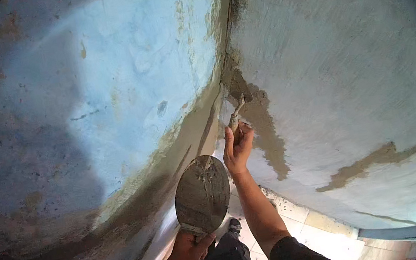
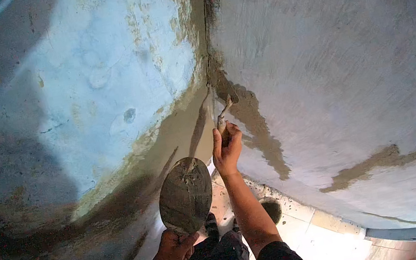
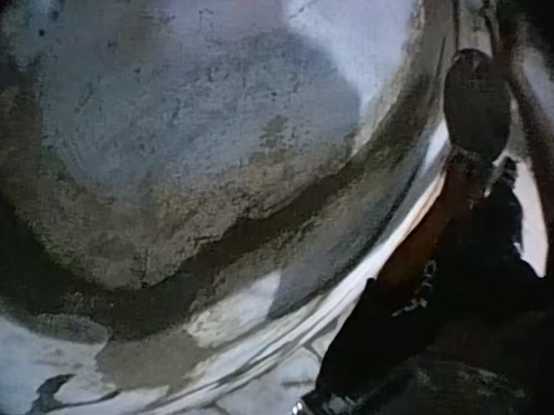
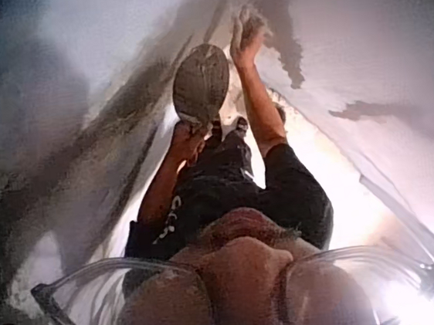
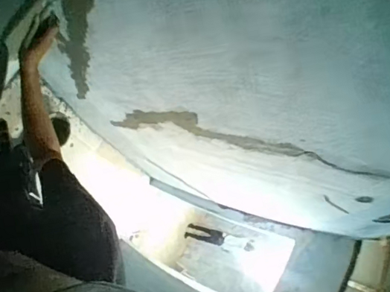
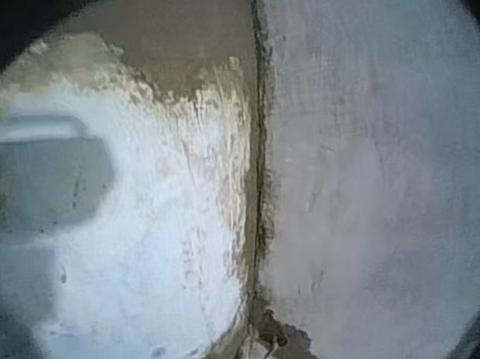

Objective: The person patches and plasters cracks in a wall using a trowel to apply cement mixture from a bucket.

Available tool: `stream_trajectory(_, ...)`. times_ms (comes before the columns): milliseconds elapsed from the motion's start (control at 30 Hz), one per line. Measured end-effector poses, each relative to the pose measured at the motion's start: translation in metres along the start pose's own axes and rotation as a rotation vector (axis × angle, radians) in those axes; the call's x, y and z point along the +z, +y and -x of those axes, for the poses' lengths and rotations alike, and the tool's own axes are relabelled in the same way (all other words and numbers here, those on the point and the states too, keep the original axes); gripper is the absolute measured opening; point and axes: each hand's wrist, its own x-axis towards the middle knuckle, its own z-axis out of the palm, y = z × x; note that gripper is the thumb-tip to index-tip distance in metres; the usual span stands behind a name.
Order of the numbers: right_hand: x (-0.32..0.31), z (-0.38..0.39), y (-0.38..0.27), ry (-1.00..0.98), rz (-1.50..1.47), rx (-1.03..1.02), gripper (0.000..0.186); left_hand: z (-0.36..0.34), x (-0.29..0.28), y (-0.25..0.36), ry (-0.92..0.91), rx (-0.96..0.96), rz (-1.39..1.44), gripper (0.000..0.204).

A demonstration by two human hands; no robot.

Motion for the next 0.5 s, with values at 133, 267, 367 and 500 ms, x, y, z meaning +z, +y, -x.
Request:
stream_trajectory(133,0.013,0.001,-0.014,0.007,-0.086,0.045,0.033,0.001,-0.004,0.001,0.035,-0.036,-0.056,0.025)
stream_trajectory(267,0.014,-0.001,-0.009,-0.014,-0.028,0.080,0.031,0.000,-0.008,-0.009,-0.003,-0.025,-0.047,0.020)
stream_trajectory(367,0.014,-0.005,-0.014,-0.047,0.086,0.082,0.029,0.001,-0.011,-0.014,-0.013,-0.051,-0.079,0.017)
stream_trajectory(500,0.016,0.001,-0.017,0.086,0.114,-0.049,0.028,0.004,-0.008,-0.007,0.018,-0.048,-0.076,0.017)
